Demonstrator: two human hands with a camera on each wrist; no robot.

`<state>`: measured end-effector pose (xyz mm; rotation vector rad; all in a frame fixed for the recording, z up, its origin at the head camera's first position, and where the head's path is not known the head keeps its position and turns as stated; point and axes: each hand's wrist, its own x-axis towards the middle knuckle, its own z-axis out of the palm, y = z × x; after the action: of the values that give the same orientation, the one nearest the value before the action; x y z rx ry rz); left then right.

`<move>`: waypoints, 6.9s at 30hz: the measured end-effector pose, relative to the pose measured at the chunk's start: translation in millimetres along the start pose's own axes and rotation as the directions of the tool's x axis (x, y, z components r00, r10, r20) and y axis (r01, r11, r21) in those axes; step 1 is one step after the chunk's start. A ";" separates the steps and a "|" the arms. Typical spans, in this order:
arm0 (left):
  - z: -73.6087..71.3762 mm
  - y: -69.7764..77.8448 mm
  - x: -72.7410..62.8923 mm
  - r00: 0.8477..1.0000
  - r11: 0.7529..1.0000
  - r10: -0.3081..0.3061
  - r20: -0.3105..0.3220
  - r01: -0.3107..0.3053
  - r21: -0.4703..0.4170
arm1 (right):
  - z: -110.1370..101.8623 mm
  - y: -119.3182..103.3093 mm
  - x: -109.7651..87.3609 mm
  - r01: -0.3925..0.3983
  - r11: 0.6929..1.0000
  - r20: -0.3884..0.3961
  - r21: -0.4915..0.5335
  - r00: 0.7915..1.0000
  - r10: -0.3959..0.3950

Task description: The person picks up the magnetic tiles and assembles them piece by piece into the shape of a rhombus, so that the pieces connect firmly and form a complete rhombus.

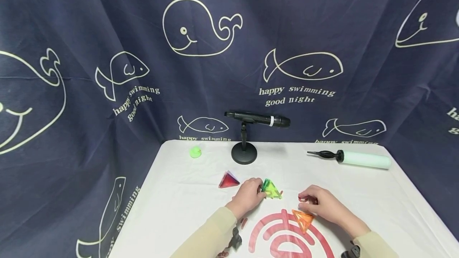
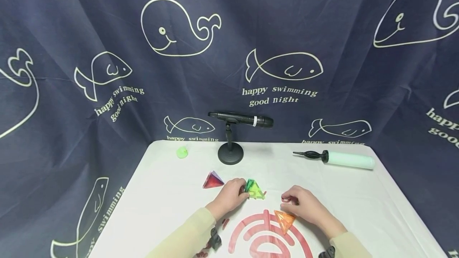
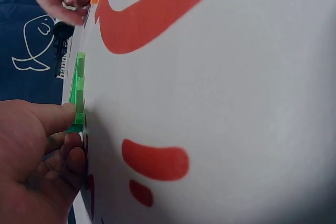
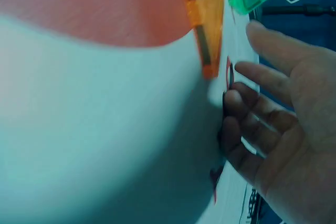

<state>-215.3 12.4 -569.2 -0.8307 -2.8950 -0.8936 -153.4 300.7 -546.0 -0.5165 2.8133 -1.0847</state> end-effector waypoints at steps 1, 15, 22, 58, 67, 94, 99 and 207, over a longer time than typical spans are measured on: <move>0.0 -0.2 -0.1 1.000 1.000 0.001 0.000 -0.001 -0.001 | -1.1 1.5 -3.5 0.015 1.000 0.014 0.014 1.000 -0.015; -2.5 -0.2 -0.5 1.000 1.000 0.007 0.018 -0.008 0.007 | -2.8 16.0 -33.8 0.075 0.997 0.084 0.011 0.994 -0.076; -1.5 -1.4 3.3 0.999 1.000 0.003 0.033 -0.003 0.027 | 2.0 15.7 -41.1 0.032 0.999 0.068 -0.016 0.997 -0.031; -7.0 0.4 2.7 0.995 0.991 0.066 0.077 -0.075 0.114 | 21.2 1.2 -37.0 -0.138 0.990 -0.128 0.006 0.982 0.137; -9.1 1.9 2.0 0.995 0.987 0.062 0.080 -0.074 0.144 | 25.5 -1.2 -30.5 -0.184 0.972 -0.196 -0.147 0.968 0.154; -10.8 3.2 4.6 0.993 0.991 0.060 0.104 -0.071 0.111 | 35.3 -26.0 -1.5 -0.265 0.950 -0.283 -0.162 0.935 0.213; -9.2 3.2 5.4 0.993 0.992 0.047 0.107 -0.059 0.111 | 39.2 -30.1 3.5 -0.253 0.957 -0.268 -0.140 0.940 0.209; -10.4 1.5 4.2 0.987 0.944 0.091 0.130 -0.127 0.305 | 62.6 -57.5 59.5 -0.073 0.916 -0.168 -0.395 0.986 0.006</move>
<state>-219.8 10.1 -559.0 -1.0262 -2.9350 -0.3731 -180.9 200.8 -551.9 -0.4105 3.1917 -0.5584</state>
